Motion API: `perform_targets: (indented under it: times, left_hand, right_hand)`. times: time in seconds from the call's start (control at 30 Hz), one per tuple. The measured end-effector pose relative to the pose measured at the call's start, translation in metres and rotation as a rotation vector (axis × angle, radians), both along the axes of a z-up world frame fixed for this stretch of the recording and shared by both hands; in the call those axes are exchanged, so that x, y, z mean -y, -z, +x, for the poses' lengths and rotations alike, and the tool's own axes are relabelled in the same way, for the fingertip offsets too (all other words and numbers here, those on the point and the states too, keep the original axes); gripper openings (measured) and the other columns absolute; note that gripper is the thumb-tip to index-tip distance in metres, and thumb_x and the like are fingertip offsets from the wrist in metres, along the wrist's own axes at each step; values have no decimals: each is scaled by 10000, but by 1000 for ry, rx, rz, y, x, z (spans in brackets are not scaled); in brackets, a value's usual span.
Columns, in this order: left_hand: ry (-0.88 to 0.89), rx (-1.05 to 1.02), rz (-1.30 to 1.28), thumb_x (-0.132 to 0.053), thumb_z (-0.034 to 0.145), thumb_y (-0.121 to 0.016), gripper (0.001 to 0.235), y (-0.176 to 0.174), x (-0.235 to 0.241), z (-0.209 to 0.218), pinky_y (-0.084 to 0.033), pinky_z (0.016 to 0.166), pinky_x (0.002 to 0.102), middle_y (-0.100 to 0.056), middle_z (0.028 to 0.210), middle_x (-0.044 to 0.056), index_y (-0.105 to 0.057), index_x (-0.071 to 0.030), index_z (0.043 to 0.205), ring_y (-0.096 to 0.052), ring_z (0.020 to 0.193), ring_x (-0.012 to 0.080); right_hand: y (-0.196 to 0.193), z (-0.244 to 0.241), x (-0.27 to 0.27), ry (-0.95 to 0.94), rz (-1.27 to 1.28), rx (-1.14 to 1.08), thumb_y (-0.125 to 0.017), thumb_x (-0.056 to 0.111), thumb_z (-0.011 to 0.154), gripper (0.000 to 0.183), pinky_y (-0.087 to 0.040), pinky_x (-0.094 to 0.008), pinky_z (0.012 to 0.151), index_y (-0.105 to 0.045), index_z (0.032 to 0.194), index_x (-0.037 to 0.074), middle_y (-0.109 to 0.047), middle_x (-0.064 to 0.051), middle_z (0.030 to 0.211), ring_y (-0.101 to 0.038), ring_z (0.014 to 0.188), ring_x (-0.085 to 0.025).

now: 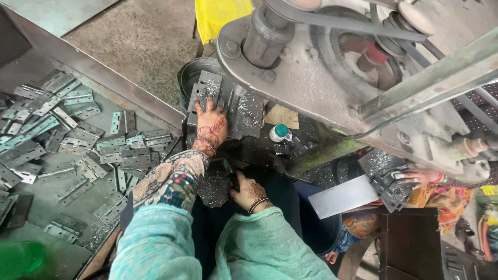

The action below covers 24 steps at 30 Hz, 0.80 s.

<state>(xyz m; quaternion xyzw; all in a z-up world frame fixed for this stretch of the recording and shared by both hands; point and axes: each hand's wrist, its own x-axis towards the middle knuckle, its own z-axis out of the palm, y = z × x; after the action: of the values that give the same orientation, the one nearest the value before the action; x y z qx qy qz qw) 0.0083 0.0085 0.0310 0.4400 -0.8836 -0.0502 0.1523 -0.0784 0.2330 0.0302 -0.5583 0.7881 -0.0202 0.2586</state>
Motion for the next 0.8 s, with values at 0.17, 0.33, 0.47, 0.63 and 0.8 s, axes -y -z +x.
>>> perform_targets:
  times: [0.17, 0.33, 0.47, 0.63, 0.8]
  left_hand:
    - [67, -10, 18, -176, 913, -609, 323, 8, -43, 34, -177, 1243, 675, -658, 1324, 68, -750, -113, 1196, -417, 1462, 358]
    - [76, -68, -234, -168, 798, -636, 339, 9, -61, 45, -233, 1189, 655, -679, 1278, 76, -768, -93, 1101, -470, 1376, 346]
    - [95, -8, -182, -170, 809, -633, 258, 5, -55, 42, -244, 1195, 630, -672, 1304, 61, -774, -102, 1013, -473, 1385, 334]
    - [98, -379, -314, -142, 841, -652, 333, -1, -49, 46, -328, 1150, 565, -704, 1226, 94, -781, -76, 1141, -565, 1216, 332]
    - [65, -717, 254, -150, 878, -680, 193, -3, -34, 56, -470, 1049, 422, -739, 1037, 118, -765, -94, 1041, -680, 1060, 313]
  right_hand:
    - [-14, 6, 4, 0, 25, -3, -696, 407, 846, 777, -551, -503, 926, -402, 1512, 136, -692, -253, 1162, -670, 1088, -429]
    - [-7, 3, 5, -1, 23, -21, -690, 430, 856, 756, -554, -505, 926, -421, 1499, 136, -699, -244, 1160, -673, 1092, -423]
    - [4, -1, 1, -28, -16, -23, -707, 425, 840, 781, -551, -506, 919, -413, 1506, 140, -693, -237, 1177, -668, 1093, -422]
    - [12, -21, 7, -116, -350, -4, -763, 409, 830, 654, -557, -486, 859, -557, 1404, 173, -704, -194, 1213, -675, 1086, -398]
    - [16, -52, 52, 130, -796, 336, -803, 161, 864, 581, -599, -321, 763, -574, 1396, 122, -753, -111, 1131, -758, 883, -159]
